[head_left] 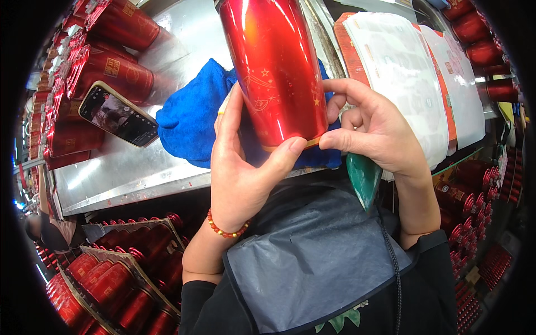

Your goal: The person applies a gold sticker to the bottom edge of a red cylindrical container, then uses a green plastic card to smooth and press the sticker firmly onto the surface. The person repeats this process on a second container.

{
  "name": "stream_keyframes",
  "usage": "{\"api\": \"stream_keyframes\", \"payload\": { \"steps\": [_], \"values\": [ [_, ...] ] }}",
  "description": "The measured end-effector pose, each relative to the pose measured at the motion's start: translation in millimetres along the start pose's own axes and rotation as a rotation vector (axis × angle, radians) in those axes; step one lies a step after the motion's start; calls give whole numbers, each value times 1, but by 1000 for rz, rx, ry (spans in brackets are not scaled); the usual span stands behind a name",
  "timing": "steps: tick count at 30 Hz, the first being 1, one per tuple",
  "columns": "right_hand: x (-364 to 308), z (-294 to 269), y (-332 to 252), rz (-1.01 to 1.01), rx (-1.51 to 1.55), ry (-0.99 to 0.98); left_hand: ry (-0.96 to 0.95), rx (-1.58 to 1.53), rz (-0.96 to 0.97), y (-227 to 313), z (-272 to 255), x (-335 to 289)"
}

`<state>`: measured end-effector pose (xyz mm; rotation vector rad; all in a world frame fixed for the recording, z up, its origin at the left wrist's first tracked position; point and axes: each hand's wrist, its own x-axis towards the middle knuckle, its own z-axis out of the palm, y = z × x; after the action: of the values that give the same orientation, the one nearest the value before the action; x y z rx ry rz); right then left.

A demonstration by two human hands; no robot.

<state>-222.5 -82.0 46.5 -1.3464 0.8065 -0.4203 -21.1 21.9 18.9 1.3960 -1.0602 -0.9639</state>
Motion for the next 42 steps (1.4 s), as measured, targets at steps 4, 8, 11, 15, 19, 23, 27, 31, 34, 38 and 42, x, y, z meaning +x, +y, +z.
{"api": "stream_keyframes", "payload": {
  "steps": [4,8,11,15,19,23,27,31,34,38,42],
  "values": [
    [0,-1,-2,27,-9,-21,2,-3,-17,2,-1,1],
    [0,-2,-4,35,-17,-32,7,-18,-27,3,-1,1],
    [0,-3,-7,48,-11,-34,2,25,-9,3,-2,2],
    [2,6,-10,58,-23,11,12,56,-1,2,-1,1],
    [1,12,-10,10,-101,27,2,14,-6,-1,-2,0],
    [0,14,-8,-4,-125,45,4,-70,16,-6,-4,-3],
    [-1,13,-8,11,-129,46,110,175,352,-25,-6,-20],
    [2,8,-3,-2,-82,15,172,447,642,-26,-3,-45],
    [7,-1,-1,-10,156,-26,150,548,723,-26,-1,-49],
    [9,2,-2,-11,62,37,168,608,777,-24,1,-45],
    [14,1,-1,-50,34,26,194,659,826,-23,4,-41]
  ]
}}
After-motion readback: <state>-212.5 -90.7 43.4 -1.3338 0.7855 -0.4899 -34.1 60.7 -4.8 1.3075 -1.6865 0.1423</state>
